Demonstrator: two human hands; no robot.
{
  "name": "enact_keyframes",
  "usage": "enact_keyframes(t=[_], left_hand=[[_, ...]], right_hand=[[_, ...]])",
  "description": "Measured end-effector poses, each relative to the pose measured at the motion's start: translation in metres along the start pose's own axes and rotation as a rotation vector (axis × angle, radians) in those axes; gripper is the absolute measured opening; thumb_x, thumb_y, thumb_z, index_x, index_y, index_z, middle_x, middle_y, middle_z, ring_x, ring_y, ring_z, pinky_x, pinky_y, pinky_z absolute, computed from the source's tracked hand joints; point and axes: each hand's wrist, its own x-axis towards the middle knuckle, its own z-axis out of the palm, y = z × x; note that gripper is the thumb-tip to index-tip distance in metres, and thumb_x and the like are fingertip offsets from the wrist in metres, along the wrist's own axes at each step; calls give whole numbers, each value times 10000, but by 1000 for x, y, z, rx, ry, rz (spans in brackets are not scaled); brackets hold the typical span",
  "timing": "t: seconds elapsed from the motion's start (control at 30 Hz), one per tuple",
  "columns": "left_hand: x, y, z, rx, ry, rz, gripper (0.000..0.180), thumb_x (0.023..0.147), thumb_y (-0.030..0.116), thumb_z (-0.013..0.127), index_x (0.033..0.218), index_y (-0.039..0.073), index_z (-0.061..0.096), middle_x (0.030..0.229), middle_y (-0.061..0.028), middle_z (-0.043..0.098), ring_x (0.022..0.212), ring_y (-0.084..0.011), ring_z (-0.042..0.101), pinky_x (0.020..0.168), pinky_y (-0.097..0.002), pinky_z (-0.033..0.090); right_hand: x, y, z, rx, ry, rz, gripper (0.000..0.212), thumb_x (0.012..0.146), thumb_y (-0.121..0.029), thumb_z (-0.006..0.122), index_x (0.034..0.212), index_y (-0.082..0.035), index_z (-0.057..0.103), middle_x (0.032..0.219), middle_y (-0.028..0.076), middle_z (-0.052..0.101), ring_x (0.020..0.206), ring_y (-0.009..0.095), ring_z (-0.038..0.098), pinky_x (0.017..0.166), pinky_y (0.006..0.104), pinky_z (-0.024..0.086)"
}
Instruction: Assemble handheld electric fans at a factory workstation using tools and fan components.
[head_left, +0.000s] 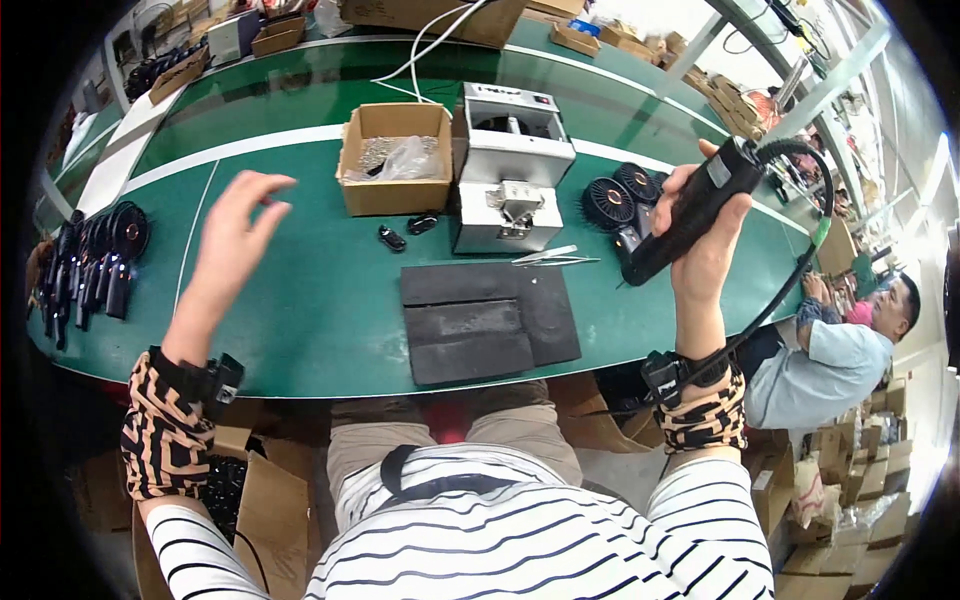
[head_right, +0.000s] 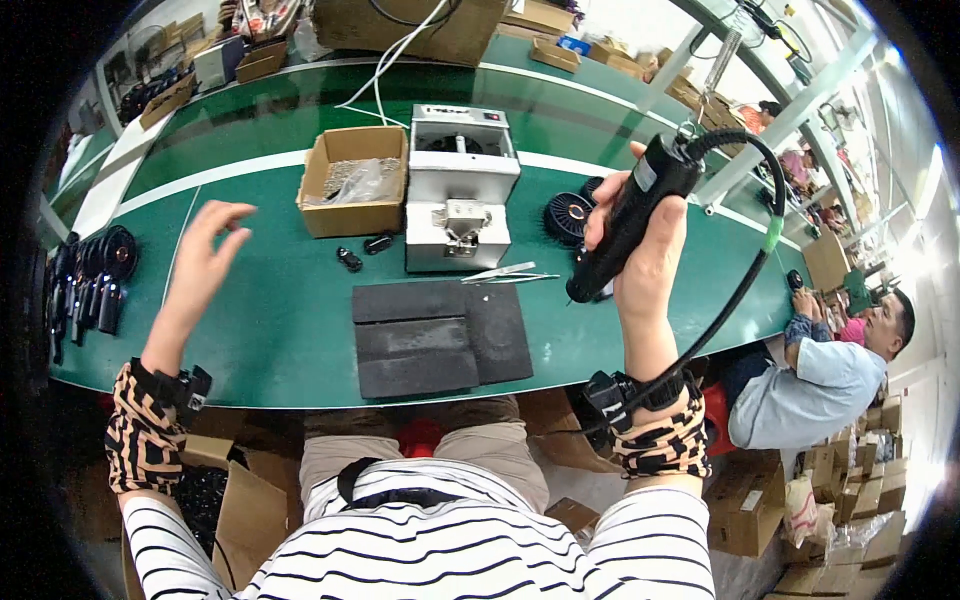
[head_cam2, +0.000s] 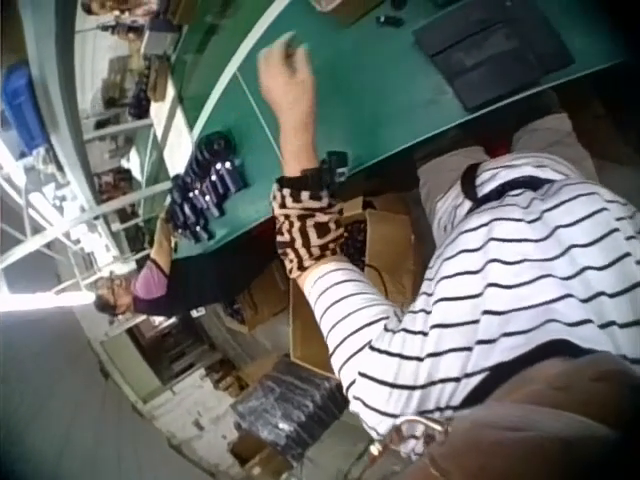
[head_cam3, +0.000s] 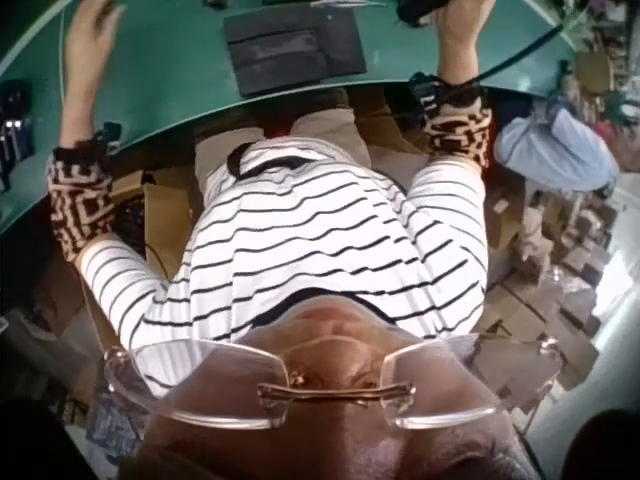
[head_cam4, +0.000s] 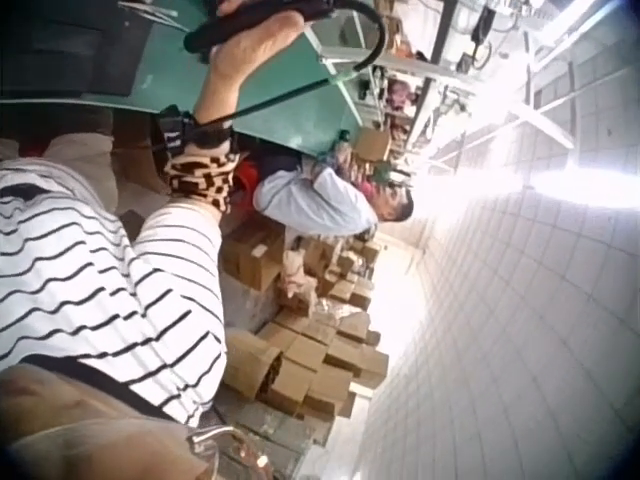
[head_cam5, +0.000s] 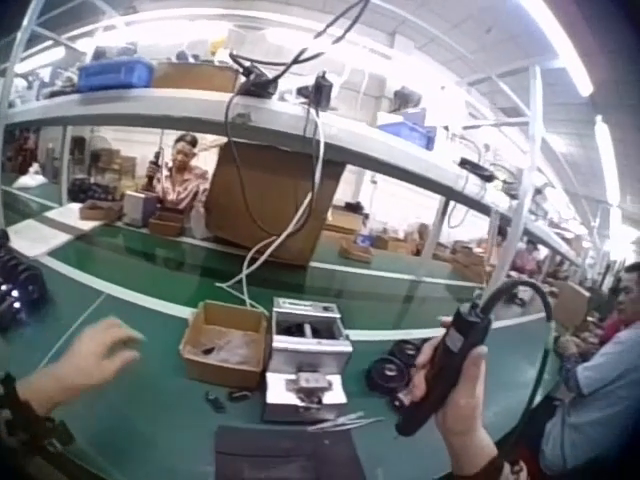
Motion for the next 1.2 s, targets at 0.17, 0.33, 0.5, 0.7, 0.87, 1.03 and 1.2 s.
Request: enact_keyframes(t=[0.17,0.33,0.5,0.7,0.87,1.03,1.2], left_hand=[[24,183,135,-88,-364,598,267,832,227,670,1077,129,629,959,-60,611,903,-278,620,784,-414,486],[68,261,256,-154,-592,525,478,850,300,671,1292,171,542,1279,-137,497,1015,-335,606,841,-438,496],[87,269,320,-7,-508,616,502,835,362,685,1265,149,540,1209,-110,506,1014,-356,585,826,-456,500],[84,274,304,128,-594,561,415,811,348,715,1119,100,589,1150,-100,522,940,-339,604,794,-440,514],[68,241,248,126,-407,620,273,780,178,695,1002,73,575,1156,-101,533,949,-336,591,790,-430,516],[18,195,155,-374,-234,551,209,741,-8,667,877,101,552,1232,-54,545,1091,-306,523,887,-385,479],[-39,149,108,-551,-375,263,158,764,6,670,873,83,586,1230,-79,572,1136,-301,525,928,-402,457]], right_hand=[[17,-17,-27,-199,83,-42,801,921,-677,395,1363,-11,365,906,86,548,618,117,531,528,255,446],[8,-14,-50,-195,41,-6,801,922,-675,400,1363,-7,367,907,86,547,611,124,529,538,264,446],[-5,-17,-59,-171,14,17,804,919,-680,399,1370,-15,362,920,84,542,605,123,526,537,264,442],[-7,-23,-72,-189,17,48,835,897,-692,437,1378,-14,354,919,76,537,604,116,528,538,263,442],[-2,-40,-64,-261,85,42,852,889,-702,445,1374,-4,380,901,65,541,593,104,526,515,235,426],[8,-43,-48,-255,91,-13,795,927,-657,423,1380,-5,386,910,67,548,603,101,520,522,230,424],[25,-13,-3,-62,-10,-39,806,925,-652,415,1415,-17,335,939,83,567,611,113,528,533,236,435]])
